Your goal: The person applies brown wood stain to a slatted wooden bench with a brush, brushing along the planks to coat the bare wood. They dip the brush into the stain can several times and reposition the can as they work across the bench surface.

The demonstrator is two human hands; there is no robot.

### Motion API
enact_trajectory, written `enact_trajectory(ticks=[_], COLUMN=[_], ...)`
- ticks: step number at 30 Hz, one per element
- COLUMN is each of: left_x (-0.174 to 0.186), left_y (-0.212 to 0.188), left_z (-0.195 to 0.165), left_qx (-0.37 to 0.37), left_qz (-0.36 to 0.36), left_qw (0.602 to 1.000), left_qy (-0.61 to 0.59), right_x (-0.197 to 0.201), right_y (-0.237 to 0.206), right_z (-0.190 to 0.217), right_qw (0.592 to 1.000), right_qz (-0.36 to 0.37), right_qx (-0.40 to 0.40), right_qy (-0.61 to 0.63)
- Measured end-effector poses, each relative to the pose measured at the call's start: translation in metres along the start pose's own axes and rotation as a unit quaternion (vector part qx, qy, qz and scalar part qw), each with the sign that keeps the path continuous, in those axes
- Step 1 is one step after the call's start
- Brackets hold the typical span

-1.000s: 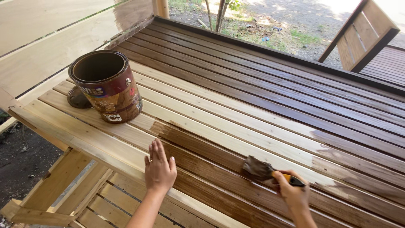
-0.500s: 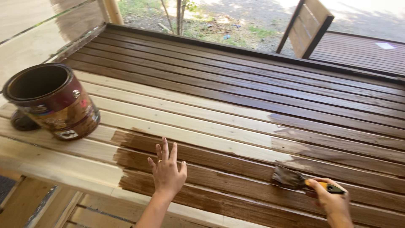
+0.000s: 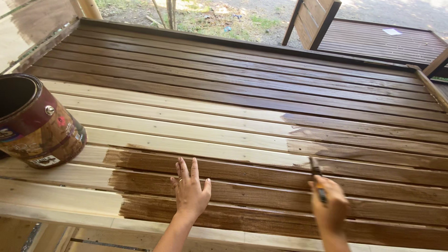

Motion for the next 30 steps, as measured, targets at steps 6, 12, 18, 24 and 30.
enact_trajectory(ticks=[6, 12, 18, 24, 30], left_x=[0.022, 0.059, 0.071, 0.045, 0.028], left_y=[0.004, 0.011, 0.024, 0.041, 0.050], left_z=[0.048, 0.122, 0.152, 0.102, 0.075], left_qx=[0.013, 0.017, 0.040, -0.002, -0.009], left_qz=[-0.018, -0.107, -0.129, -0.089, -0.057], left_qw=[1.000, 0.994, 0.989, 0.995, 0.995], left_qy=[-0.017, -0.033, -0.065, -0.052, -0.078], right_x=[-0.083, -0.135, -0.148, -0.110, -0.059], right_y=[-0.014, -0.041, -0.007, 0.000, -0.003], right_z=[0.165, 0.380, 0.405, 0.246, 0.058], right_qw=[0.994, 0.931, 0.906, 0.947, 0.992], right_qz=[0.094, 0.213, 0.200, 0.128, 0.097], right_qx=[0.057, 0.216, 0.185, 0.106, 0.050], right_qy=[0.016, 0.205, 0.323, 0.276, 0.069])
Point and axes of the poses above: each hand's wrist, its own y-axis towards the middle knuckle, its own x-axis out of the back of the hand, z = x × y, the point moved 10 cm from there along y, towards the middle knuckle, and after that the axes turned 1 degree about -x, right-handed, at the moved point
